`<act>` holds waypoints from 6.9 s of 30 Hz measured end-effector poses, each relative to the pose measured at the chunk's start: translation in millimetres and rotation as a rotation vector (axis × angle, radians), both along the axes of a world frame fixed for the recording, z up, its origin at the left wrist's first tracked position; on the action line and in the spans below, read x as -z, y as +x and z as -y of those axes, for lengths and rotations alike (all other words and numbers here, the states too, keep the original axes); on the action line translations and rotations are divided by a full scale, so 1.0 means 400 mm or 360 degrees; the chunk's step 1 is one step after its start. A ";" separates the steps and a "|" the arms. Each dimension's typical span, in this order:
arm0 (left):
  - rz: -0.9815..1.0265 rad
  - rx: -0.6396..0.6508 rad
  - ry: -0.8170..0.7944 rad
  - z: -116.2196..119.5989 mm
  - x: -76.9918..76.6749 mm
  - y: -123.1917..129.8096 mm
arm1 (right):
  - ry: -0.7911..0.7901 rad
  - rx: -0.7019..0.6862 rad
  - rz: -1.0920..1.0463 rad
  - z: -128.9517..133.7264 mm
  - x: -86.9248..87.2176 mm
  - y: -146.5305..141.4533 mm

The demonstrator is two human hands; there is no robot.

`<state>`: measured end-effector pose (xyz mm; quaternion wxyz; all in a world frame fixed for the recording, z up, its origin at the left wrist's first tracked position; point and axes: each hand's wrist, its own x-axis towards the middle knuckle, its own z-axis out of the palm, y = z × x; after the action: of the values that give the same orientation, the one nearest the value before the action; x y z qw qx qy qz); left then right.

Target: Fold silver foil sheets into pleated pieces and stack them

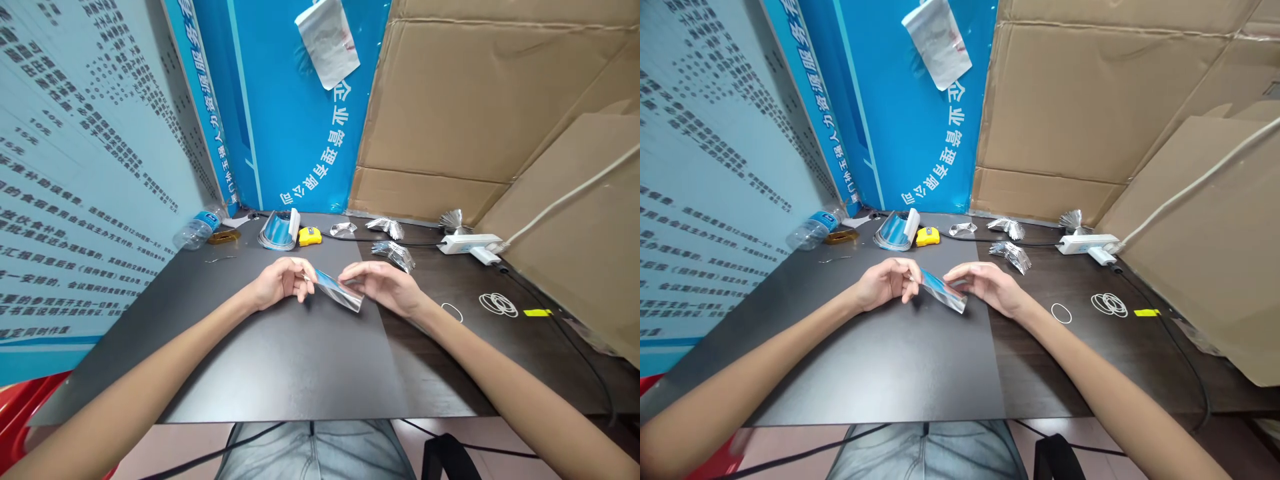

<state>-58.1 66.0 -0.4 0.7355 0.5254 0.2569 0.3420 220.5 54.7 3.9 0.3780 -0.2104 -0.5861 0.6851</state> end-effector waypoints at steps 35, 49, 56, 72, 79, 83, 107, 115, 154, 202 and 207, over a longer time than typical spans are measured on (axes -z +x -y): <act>-0.0324 -0.0582 0.0472 0.077 -0.005 0.083 | -0.0388 0.0234 0.0361 0.078 -0.011 -0.083; -0.0341 -0.0683 0.0457 0.109 -0.027 0.104 | 0.0188 0.0647 0.0443 0.083 -0.041 -0.083; -0.0257 -0.0688 0.0402 0.108 -0.018 0.104 | 0.0092 0.0571 0.0320 0.086 -0.043 -0.082; -0.0185 -0.0788 0.0392 0.118 -0.017 0.114 | 0.0148 0.0675 0.0328 0.095 -0.035 -0.097; -0.0258 -0.0891 0.0495 0.125 -0.028 0.113 | 0.0324 0.0711 0.0351 0.099 -0.034 -0.092; -0.0238 -0.0910 0.0507 0.128 -0.032 0.113 | 0.0352 0.0702 0.0336 0.100 -0.034 -0.093; -0.0152 -0.0700 0.0496 0.131 -0.022 0.108 | 0.0295 0.0747 0.0332 0.106 -0.041 -0.095; -0.0139 -0.0712 0.0476 0.133 -0.025 0.109 | 0.0223 0.0723 0.0261 0.104 -0.038 -0.097; -0.0281 -0.0688 0.0228 0.120 -0.017 0.105 | 0.0082 0.0791 0.0328 0.074 -0.012 -0.084; -0.0966 -0.0538 0.0900 0.099 0.012 0.078 | 0.0538 0.0528 0.1242 0.055 0.011 -0.056; -0.1319 -0.0428 0.1409 0.101 0.008 0.075 | 0.0902 0.0554 0.1346 0.055 0.030 -0.052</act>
<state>-28.0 25.7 -3.5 0.2374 0.8328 0.4187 0.2734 199.7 32.9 -8.0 0.2589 -0.4516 -0.8057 0.2827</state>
